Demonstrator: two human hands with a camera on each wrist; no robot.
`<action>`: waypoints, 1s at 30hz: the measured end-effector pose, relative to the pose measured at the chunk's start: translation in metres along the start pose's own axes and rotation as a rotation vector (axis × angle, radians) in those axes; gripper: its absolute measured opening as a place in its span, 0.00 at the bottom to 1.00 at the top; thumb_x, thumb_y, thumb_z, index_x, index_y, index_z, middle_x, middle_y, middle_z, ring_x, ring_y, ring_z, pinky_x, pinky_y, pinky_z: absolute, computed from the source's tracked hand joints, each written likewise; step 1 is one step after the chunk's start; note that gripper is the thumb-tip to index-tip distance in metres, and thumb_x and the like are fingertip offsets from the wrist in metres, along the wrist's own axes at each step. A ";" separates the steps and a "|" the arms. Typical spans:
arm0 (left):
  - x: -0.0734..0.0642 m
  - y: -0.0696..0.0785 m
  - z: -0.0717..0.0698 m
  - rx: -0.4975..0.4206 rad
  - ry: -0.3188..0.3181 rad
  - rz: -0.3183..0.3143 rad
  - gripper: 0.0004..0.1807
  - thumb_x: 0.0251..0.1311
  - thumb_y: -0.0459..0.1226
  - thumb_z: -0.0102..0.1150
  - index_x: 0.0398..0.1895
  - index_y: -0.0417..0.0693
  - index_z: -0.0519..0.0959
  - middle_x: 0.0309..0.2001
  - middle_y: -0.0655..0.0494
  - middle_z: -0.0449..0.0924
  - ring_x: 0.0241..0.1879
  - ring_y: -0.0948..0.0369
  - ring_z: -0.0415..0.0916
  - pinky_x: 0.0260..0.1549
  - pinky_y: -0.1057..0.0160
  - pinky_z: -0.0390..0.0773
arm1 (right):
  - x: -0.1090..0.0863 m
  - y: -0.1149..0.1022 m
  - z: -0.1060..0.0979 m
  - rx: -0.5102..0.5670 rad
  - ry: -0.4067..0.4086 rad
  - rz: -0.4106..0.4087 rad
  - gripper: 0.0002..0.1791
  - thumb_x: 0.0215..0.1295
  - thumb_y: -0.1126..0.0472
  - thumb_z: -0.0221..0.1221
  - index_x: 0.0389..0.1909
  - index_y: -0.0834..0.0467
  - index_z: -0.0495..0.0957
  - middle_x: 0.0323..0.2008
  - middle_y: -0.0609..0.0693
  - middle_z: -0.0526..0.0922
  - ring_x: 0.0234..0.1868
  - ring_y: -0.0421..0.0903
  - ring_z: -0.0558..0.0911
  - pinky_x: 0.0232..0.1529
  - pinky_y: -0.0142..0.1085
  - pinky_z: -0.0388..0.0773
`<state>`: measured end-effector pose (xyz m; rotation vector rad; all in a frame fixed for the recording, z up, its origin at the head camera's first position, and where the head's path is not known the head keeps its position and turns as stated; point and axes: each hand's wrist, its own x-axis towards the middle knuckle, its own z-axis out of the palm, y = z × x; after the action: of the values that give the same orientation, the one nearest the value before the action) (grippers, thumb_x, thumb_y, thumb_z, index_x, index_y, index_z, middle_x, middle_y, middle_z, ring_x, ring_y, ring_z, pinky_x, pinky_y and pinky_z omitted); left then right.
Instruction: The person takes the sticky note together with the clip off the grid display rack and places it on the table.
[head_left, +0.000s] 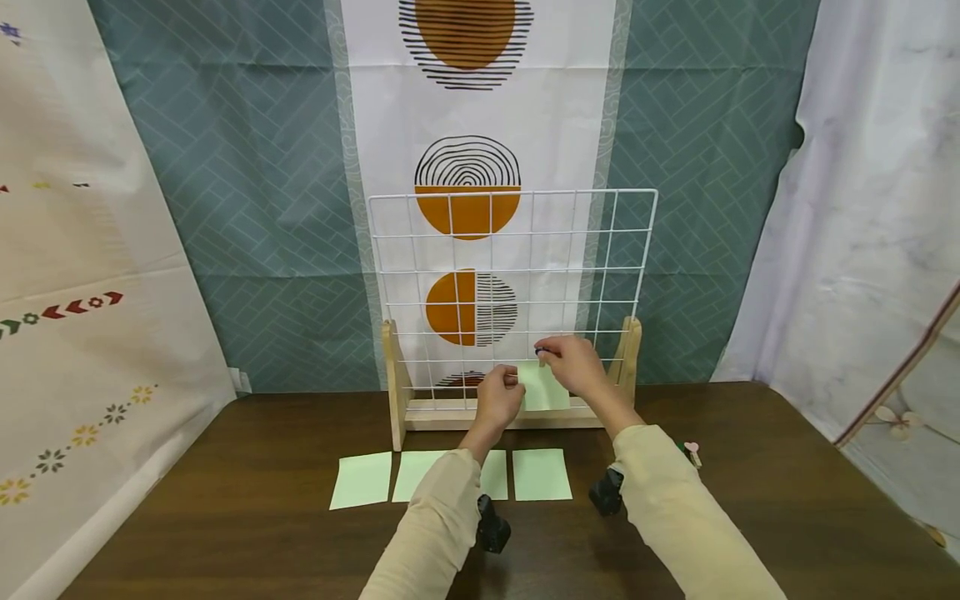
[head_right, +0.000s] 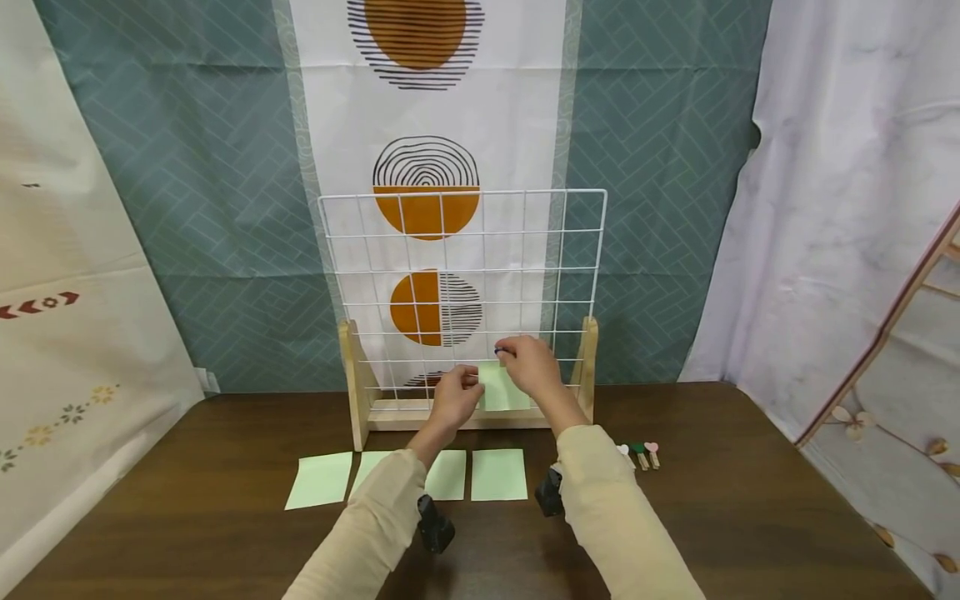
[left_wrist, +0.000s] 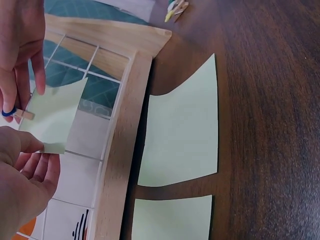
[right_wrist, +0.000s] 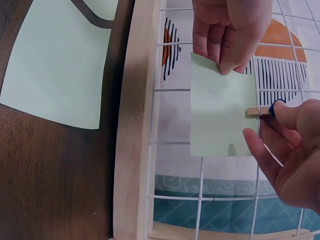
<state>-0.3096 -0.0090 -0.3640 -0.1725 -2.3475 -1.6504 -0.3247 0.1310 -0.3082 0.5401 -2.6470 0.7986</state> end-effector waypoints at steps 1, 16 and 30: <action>0.000 0.000 0.000 -0.001 0.002 -0.002 0.14 0.57 0.25 0.56 0.48 0.30 0.77 0.41 0.40 0.80 0.45 0.47 0.78 0.42 0.55 0.78 | 0.000 0.000 0.001 -0.001 0.005 0.000 0.13 0.69 0.66 0.56 0.50 0.66 0.81 0.44 0.59 0.84 0.48 0.57 0.81 0.48 0.50 0.76; 0.002 -0.001 -0.001 0.004 0.053 -0.021 0.11 0.59 0.26 0.57 0.45 0.32 0.79 0.37 0.44 0.80 0.42 0.50 0.77 0.39 0.57 0.79 | 0.001 0.002 0.004 -0.043 0.089 -0.045 0.10 0.64 0.65 0.61 0.44 0.62 0.85 0.39 0.56 0.86 0.37 0.54 0.82 0.33 0.43 0.76; 0.003 0.002 0.000 -0.028 0.034 -0.057 0.11 0.60 0.27 0.57 0.46 0.32 0.78 0.38 0.44 0.80 0.41 0.51 0.77 0.38 0.58 0.79 | -0.001 0.013 0.014 -0.042 0.256 -0.117 0.09 0.60 0.66 0.64 0.40 0.62 0.87 0.33 0.57 0.86 0.24 0.51 0.81 0.24 0.40 0.73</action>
<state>-0.3121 -0.0088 -0.3616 -0.0830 -2.3257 -1.6993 -0.3321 0.1333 -0.3255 0.5374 -2.3700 0.7228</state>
